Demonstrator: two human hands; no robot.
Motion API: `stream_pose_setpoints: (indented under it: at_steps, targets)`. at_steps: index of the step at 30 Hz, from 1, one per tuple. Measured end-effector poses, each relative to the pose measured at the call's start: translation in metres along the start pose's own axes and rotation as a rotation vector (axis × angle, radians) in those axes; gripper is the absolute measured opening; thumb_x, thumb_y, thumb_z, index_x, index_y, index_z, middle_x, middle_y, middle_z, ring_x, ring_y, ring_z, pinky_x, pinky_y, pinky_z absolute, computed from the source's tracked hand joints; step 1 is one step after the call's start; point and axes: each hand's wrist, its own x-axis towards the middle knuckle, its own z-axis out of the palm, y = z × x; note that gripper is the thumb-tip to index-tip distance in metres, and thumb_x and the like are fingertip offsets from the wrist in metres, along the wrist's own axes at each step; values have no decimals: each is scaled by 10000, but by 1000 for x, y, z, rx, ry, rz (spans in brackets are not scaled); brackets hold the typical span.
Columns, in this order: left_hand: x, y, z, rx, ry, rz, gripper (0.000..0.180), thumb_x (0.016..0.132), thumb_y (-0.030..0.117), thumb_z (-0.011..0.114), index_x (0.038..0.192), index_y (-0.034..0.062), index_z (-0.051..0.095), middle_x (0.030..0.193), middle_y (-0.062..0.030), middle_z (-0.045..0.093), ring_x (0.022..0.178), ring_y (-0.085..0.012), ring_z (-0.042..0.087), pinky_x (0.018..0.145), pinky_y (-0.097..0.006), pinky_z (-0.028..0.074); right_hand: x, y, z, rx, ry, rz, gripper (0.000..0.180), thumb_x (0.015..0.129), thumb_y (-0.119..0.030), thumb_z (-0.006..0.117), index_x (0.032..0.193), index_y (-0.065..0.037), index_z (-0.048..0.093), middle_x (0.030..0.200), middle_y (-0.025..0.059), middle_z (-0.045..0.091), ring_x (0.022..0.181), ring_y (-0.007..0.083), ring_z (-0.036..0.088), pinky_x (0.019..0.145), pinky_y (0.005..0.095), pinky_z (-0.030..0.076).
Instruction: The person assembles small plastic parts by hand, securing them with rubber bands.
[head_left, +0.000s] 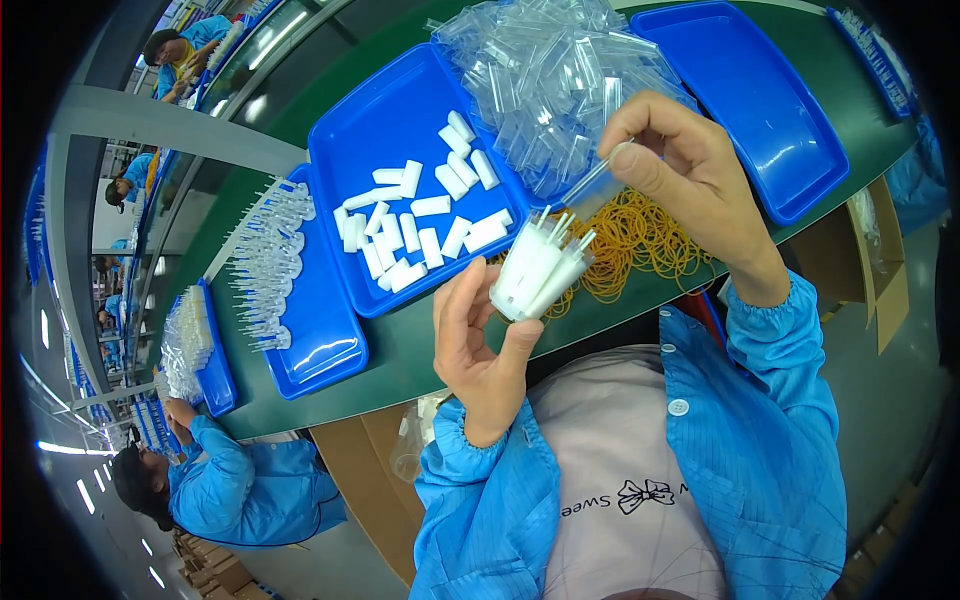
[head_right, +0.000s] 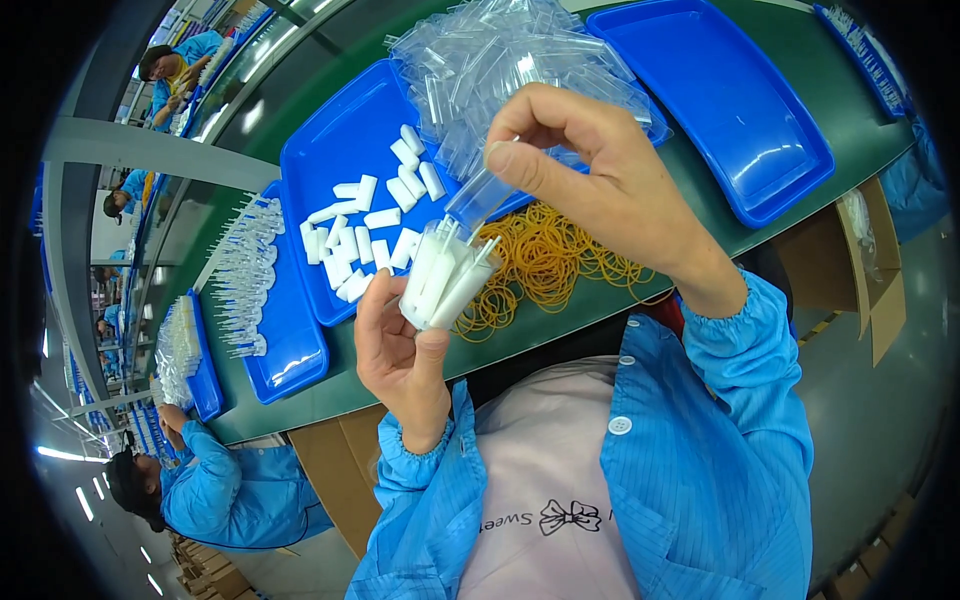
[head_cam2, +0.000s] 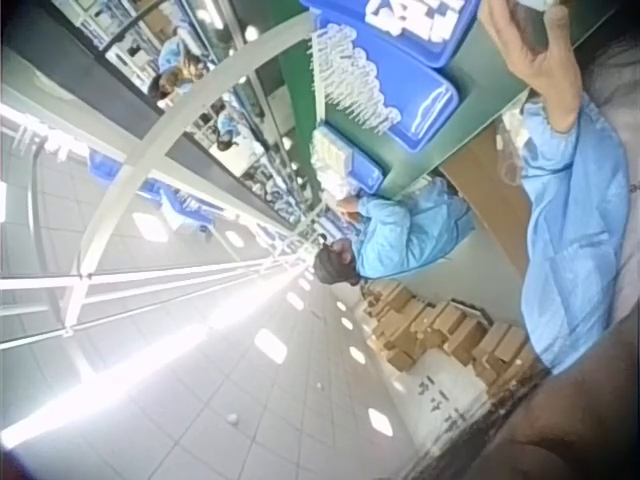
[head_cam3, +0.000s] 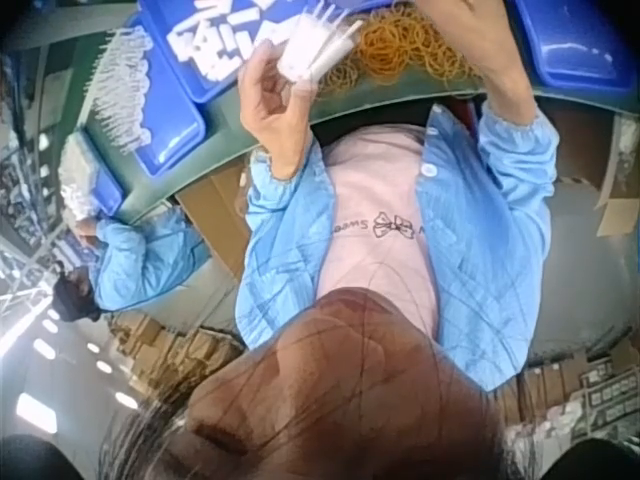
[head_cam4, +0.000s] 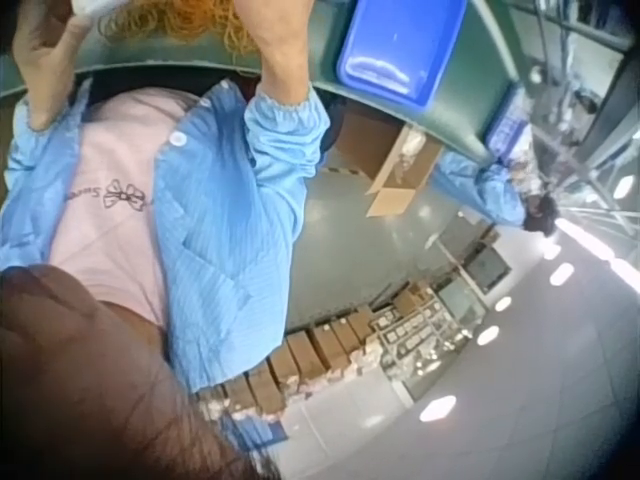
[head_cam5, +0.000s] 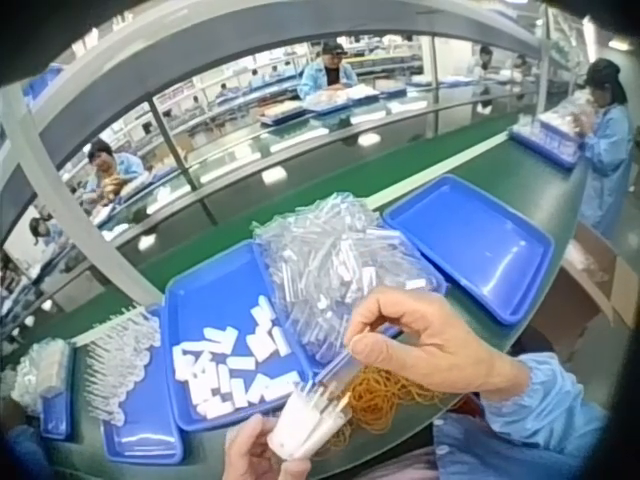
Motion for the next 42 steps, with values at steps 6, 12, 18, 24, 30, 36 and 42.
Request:
stream_pose_setpoints:
  at_steps: [6,12,18,24,30,36,42]
  targets:
    - [0,0,0,159,24,112,572,726,213,790,1198,-3,551,1130,-126,535,1018,-216,553,840,-315,480,-3,1,5,91,-118,121,200,907,-219,587,893,-21,563,854,21,536,806,75,497,713,226,406]
    - [3,4,0,271,-13,205,543,713,203,796,1172,9,580,1107,-137,539,992,-238,547,826,-334,470,-6,0,8,121,-154,127,154,891,-167,593,886,-17,558,856,29,542,801,76,501,720,224,414]
    - [10,24,-1,455,-143,305,474,730,122,768,1160,15,599,1101,-133,489,953,-231,543,807,-328,483,-6,-2,8,174,-158,155,158,887,-163,600,891,-11,556,860,31,544,809,77,504,727,227,420]
    - [18,28,-3,437,-243,296,450,731,73,750,1155,20,608,1090,-134,473,943,-220,541,793,-310,495,-5,-5,5,137,-160,149,154,887,-149,604,901,-1,561,872,32,551,820,77,513,726,230,424]
    - [15,25,-5,472,-243,303,442,722,68,752,1145,43,624,1085,-129,473,932,-213,535,792,-317,484,-4,-1,9,60,-135,88,177,864,-187,634,823,-17,602,745,10,589,727,66,546,663,227,451]
    - [16,19,-3,380,-245,302,427,722,98,764,1125,39,637,1088,-118,453,914,-204,533,777,-302,481,-4,2,11,104,-105,70,196,855,-204,653,824,-15,612,743,13,597,707,69,562,655,224,459]
    - [21,17,-3,305,-293,264,396,732,129,763,1097,28,647,1080,-109,435,915,-202,529,776,-309,486,11,25,6,29,-201,-341,154,886,-158,626,907,-8,598,861,35,588,786,74,546,694,215,450]
